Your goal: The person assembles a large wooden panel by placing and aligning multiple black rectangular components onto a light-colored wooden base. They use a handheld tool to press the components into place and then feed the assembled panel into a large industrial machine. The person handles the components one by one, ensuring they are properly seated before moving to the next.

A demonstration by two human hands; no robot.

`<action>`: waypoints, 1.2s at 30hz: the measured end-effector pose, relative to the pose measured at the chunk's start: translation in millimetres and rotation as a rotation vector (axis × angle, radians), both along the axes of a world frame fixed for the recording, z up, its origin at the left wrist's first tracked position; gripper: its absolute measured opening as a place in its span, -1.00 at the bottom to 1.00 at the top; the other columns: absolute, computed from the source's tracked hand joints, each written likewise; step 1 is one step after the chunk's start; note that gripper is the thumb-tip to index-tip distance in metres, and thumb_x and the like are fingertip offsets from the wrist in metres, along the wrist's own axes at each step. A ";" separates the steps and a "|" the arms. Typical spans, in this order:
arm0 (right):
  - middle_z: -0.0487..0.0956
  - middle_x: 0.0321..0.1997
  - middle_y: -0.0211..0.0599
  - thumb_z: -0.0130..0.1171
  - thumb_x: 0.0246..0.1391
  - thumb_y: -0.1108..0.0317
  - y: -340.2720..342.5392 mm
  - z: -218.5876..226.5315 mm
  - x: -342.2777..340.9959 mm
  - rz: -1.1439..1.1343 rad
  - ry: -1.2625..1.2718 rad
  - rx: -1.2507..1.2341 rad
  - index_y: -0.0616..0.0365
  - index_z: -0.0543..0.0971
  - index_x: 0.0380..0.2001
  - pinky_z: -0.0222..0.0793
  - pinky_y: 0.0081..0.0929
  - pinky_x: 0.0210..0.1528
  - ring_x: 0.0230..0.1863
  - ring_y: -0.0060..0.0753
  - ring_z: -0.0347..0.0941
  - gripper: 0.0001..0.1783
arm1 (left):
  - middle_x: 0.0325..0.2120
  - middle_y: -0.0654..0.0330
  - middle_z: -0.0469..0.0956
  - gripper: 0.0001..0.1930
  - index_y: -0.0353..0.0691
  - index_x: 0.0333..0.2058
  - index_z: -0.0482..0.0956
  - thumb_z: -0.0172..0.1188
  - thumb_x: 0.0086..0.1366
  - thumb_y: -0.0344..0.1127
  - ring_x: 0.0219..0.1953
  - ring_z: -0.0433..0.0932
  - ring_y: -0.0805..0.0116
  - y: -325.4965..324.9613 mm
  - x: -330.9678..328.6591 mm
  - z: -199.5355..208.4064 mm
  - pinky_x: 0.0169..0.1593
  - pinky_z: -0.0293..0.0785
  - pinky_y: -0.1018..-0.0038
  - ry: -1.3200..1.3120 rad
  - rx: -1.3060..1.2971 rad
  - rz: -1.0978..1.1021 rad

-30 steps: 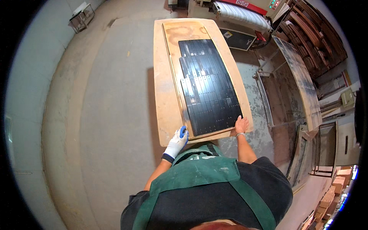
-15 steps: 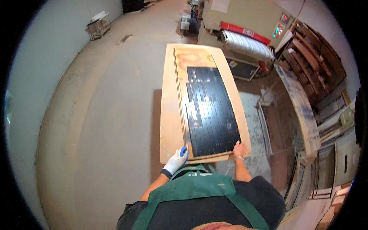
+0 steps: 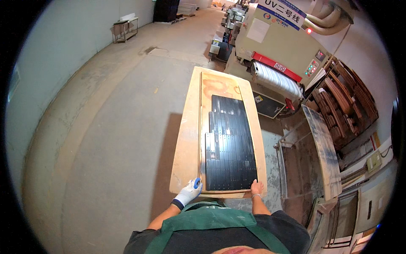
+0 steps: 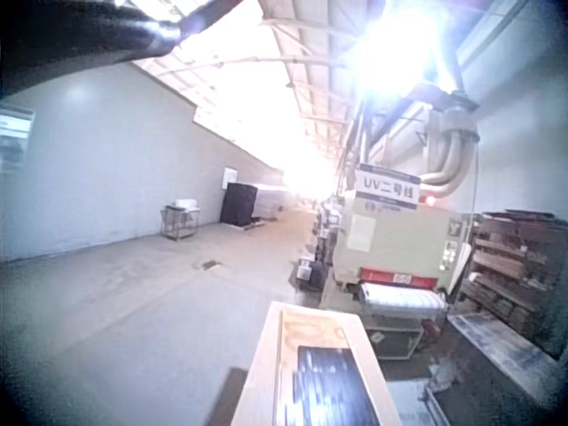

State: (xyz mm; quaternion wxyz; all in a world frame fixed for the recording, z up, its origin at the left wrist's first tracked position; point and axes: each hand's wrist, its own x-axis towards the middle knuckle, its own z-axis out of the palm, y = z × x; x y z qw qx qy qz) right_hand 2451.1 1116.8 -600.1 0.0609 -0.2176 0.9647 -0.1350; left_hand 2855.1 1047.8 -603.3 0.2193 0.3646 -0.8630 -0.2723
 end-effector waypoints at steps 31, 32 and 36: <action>0.41 0.12 0.14 -0.01 0.22 -0.02 -5.1 -5.8 1.4 -0.030 0.046 0.035 0.31 0.42 0.01 0.26 0.06 0.17 0.17 0.19 0.30 -0.43 | -0.02 -0.23 0.40 -0.61 -0.24 0.03 0.38 -0.06 0.37 -0.10 0.06 0.38 -0.24 -6.3 -5.4 -13.2 0.15 0.32 0.07 0.198 0.413 0.128; 0.42 0.11 0.14 -0.01 0.22 -0.02 -3.3 -7.8 0.1 -0.040 0.054 0.042 0.31 0.42 0.00 0.26 0.06 0.17 0.17 0.19 0.30 -0.44 | -0.02 -0.23 0.41 -0.61 -0.24 0.02 0.38 -0.06 0.36 -0.11 0.06 0.38 -0.23 -7.0 -6.1 1.1 0.15 0.32 0.07 0.207 0.502 0.157; 0.42 0.11 0.14 -0.02 0.23 -0.02 3.2 -16.8 -9.9 0.031 0.098 0.016 0.31 0.43 -0.02 0.26 0.05 0.17 0.18 0.18 0.30 -0.44 | -0.01 -0.19 0.40 -0.67 -0.25 -0.01 0.39 -0.04 0.38 -0.16 0.07 0.37 -0.19 -6.7 -2.8 19.5 0.13 0.35 0.09 0.172 0.397 0.095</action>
